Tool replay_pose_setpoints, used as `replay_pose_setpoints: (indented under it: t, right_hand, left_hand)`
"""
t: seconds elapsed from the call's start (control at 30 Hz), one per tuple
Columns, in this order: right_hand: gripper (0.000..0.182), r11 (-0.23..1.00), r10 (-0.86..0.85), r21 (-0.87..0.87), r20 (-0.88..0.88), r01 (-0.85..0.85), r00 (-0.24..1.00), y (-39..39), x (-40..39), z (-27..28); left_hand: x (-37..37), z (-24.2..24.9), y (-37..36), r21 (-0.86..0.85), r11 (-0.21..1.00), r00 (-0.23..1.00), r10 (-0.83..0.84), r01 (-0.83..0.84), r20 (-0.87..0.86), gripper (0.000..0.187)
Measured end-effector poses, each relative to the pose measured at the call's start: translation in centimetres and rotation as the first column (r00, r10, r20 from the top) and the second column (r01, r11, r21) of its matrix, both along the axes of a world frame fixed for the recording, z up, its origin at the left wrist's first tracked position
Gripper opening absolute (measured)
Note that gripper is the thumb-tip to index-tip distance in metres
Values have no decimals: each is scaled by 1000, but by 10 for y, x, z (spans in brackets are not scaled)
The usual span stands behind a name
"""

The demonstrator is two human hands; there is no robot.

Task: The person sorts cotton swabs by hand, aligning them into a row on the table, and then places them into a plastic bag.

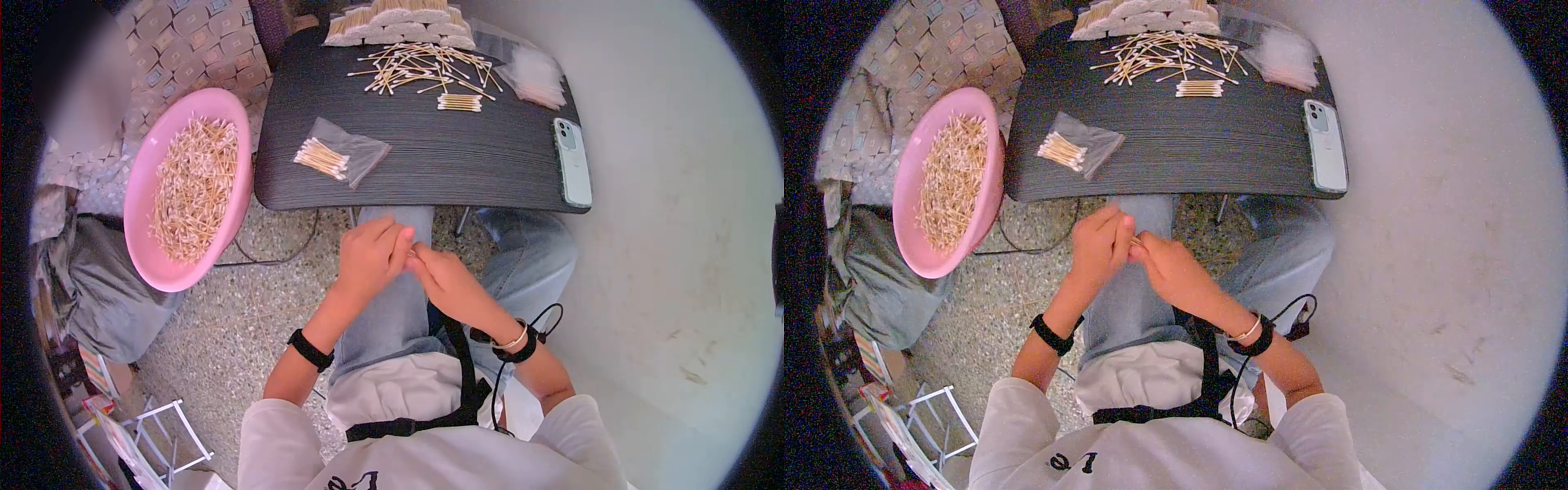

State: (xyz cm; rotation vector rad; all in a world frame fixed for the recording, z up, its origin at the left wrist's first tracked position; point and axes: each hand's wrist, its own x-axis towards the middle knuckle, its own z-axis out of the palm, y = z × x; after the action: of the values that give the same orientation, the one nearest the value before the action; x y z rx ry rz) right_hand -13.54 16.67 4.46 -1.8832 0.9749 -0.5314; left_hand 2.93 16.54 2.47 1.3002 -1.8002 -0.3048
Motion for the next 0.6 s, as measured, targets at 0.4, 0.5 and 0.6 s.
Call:
replay_pose_setpoints:
  t: [0.4,0.5,0.6]
  right_hand:
    - [33,980,-112,159,-35,117,993,-19,5,6]
    - [34,973,-140,194,58,127,988,-33,6,-9]
    - [32,906,-159,417,175,72,972,-45,15,-19]
  left_hand:
    - [25,11,-28,-121,978,985,172,-171,-1,20]
    - [44,8,-44,-202,935,936,322,-291,142,35]
    - [56,-3,-51,-109,963,935,264,-245,235,38]
